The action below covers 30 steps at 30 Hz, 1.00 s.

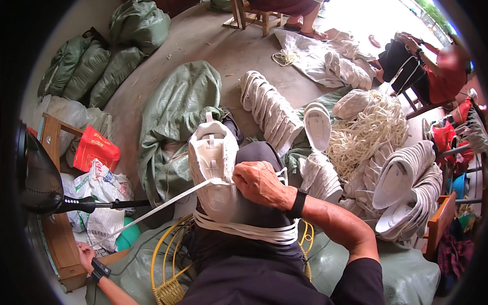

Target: Lacing a white sneaker by hand in a shoe manufacturing environment.

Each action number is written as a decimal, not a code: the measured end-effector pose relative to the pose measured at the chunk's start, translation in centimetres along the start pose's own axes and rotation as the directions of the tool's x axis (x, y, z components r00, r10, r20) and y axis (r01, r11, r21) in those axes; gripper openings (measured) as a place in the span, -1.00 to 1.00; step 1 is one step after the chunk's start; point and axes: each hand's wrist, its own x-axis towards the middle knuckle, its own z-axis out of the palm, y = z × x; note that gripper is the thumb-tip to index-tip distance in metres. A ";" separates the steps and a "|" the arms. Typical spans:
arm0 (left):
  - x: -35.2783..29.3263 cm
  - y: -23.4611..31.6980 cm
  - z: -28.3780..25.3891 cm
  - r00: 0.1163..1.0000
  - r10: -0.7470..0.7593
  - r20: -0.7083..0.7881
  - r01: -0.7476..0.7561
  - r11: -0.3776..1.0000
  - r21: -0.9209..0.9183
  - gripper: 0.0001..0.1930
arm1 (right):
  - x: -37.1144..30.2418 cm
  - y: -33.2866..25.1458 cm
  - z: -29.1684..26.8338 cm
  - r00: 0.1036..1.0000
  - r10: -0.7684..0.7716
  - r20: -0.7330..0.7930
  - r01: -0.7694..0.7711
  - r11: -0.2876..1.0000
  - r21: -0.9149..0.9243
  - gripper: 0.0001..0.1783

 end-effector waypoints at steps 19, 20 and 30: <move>-5.3 -38.2 25.7 0.833 -0.514 0.202 0.157 0.571 0.806 -0.74 | 0.5 -1.0 1.0 0.994 0.083 0.073 -0.078 0.994 -0.074 -0.81; -6.3 -39.9 26.6 0.781 -0.594 0.191 0.191 0.519 0.833 -0.77 | 0.6 -1.1 0.9 0.990 0.122 0.068 -0.119 0.992 -0.043 -0.83; -10.1 -46.0 27.5 0.685 -0.628 0.371 -0.219 0.308 0.926 -0.70 | 0.4 -1.6 1.9 0.997 0.052 0.049 -0.042 0.982 -0.185 -0.79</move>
